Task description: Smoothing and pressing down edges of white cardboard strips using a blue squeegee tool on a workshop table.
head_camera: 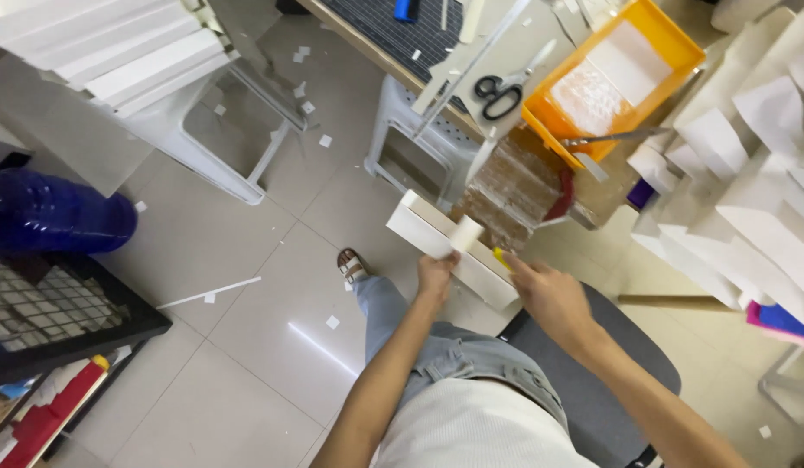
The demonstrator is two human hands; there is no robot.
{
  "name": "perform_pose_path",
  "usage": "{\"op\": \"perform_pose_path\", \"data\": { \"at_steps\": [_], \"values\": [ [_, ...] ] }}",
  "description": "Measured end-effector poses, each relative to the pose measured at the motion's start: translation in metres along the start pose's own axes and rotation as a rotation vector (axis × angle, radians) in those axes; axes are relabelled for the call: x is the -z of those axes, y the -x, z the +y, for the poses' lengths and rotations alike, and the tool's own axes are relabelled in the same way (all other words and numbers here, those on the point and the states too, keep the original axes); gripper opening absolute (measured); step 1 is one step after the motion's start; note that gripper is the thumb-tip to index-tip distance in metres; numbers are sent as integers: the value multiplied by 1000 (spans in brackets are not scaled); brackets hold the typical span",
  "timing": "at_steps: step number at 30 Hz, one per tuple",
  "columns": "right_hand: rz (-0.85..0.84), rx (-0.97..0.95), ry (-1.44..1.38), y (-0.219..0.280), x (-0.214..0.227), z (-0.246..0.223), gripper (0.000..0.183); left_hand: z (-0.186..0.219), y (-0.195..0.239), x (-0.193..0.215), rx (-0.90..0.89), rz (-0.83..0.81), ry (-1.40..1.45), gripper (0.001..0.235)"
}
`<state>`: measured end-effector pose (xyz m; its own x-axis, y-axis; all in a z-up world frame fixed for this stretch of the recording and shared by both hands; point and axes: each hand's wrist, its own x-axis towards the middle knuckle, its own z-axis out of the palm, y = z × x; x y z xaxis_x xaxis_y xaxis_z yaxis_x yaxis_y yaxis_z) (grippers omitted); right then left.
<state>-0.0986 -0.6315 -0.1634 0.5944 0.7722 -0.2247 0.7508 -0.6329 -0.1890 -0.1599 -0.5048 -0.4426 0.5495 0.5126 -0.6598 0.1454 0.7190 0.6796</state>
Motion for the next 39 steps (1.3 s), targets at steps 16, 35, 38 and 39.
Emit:
{"op": "perform_pose_path", "data": {
  "at_steps": [16, 35, 38, 39],
  "values": [
    [-35, -154, -25, 74, 0, 52, 35, 32, 29, -7, -1, 59, -5, 66],
    [-16, 102, -69, -96, -14, -32, 36, 26, 25, -15, -143, 41, -8, 51],
    [-2, 136, -88, -128, -11, -57, 33, 34, 30, -12, -154, 40, -11, 50],
    [0, 138, -86, -128, -11, -55, 33, 35, 28, -12, -157, 40, -9, 50]
  ]
}}
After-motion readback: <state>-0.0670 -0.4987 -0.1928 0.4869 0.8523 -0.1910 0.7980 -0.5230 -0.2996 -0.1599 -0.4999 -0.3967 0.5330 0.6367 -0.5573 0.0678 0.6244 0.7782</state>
